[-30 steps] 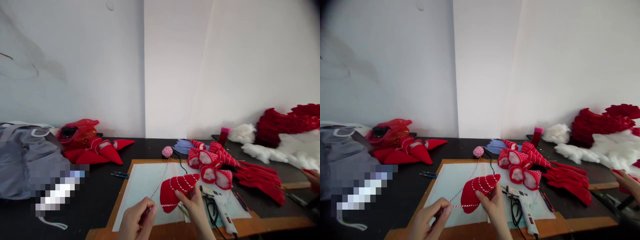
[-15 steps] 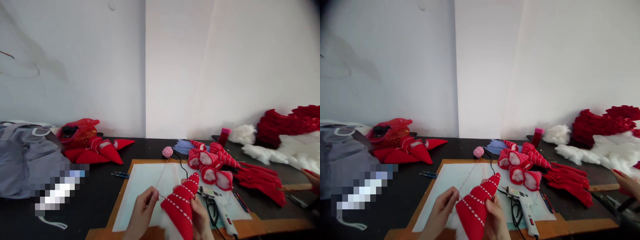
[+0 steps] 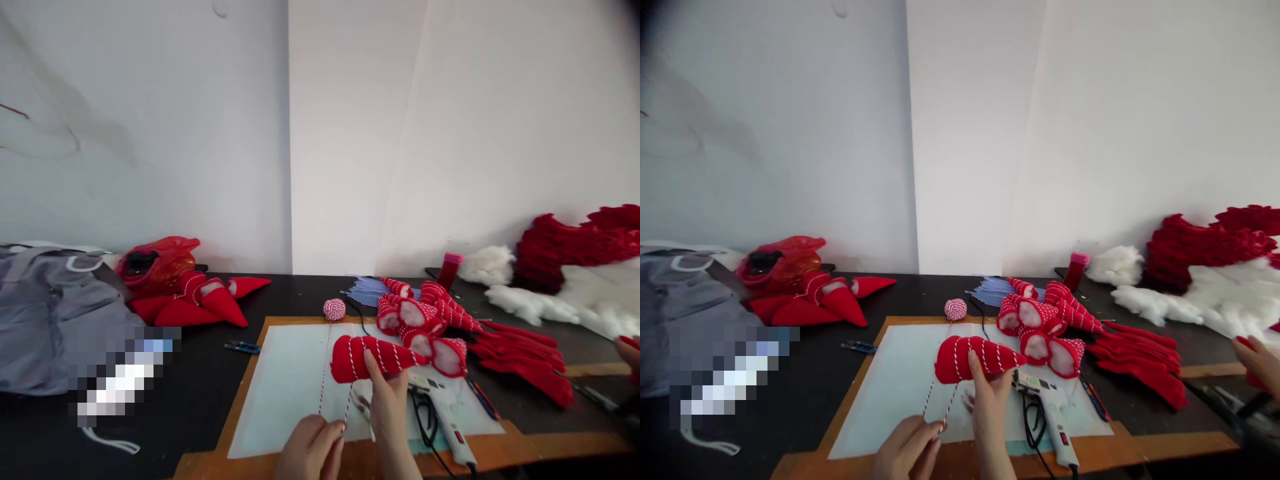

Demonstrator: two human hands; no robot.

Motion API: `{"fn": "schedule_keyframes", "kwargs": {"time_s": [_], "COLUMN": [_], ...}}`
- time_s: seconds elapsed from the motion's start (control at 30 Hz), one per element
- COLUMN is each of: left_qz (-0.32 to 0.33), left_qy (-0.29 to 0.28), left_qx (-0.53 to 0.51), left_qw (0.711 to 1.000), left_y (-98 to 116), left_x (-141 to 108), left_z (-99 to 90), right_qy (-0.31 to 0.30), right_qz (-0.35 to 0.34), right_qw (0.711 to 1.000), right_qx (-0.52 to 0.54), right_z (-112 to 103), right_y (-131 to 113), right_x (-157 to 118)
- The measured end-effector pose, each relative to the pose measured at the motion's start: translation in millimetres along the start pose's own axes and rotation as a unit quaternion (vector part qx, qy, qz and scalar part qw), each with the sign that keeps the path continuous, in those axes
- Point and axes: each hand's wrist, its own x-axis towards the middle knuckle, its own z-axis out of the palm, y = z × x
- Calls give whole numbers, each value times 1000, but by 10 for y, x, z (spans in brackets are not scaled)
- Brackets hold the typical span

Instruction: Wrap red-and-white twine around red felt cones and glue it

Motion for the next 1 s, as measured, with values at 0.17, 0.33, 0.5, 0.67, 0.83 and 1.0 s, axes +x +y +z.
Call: {"fn": "schedule_keyframes", "kwargs": {"time_s": [0.17, 0.33, 0.5, 0.67, 0.83, 1.0], "left_qz": [41, 58, 87, 89, 76, 63], "left_qy": [-27, -50, -54, -13, 12, 27], "left_qx": [33, 65, 94, 82, 57, 42], "left_qw": [998, 995, 990, 993, 995, 997], "left_y": [15, -37, -105, -117, -116, -75], "left_x": [217, 151, 37, 45, 113, 210], "left_z": [-181, -92, -43, -111, -97, -128], "right_qy": [4, -18, -102, -124, -108, -125], "right_qz": [13, 106, 243, 213, 193, 231], "right_qw": [1000, 984, 937, 927, 927, 920], "right_qx": [18, 144, 228, 281, 303, 291], "right_z": [-108, -213, -383, -289, -147, -161], "right_y": [-12, -164, -187, -236, -320, -448], "right_x": [10, 113, 179, 13, -159, -201]}}
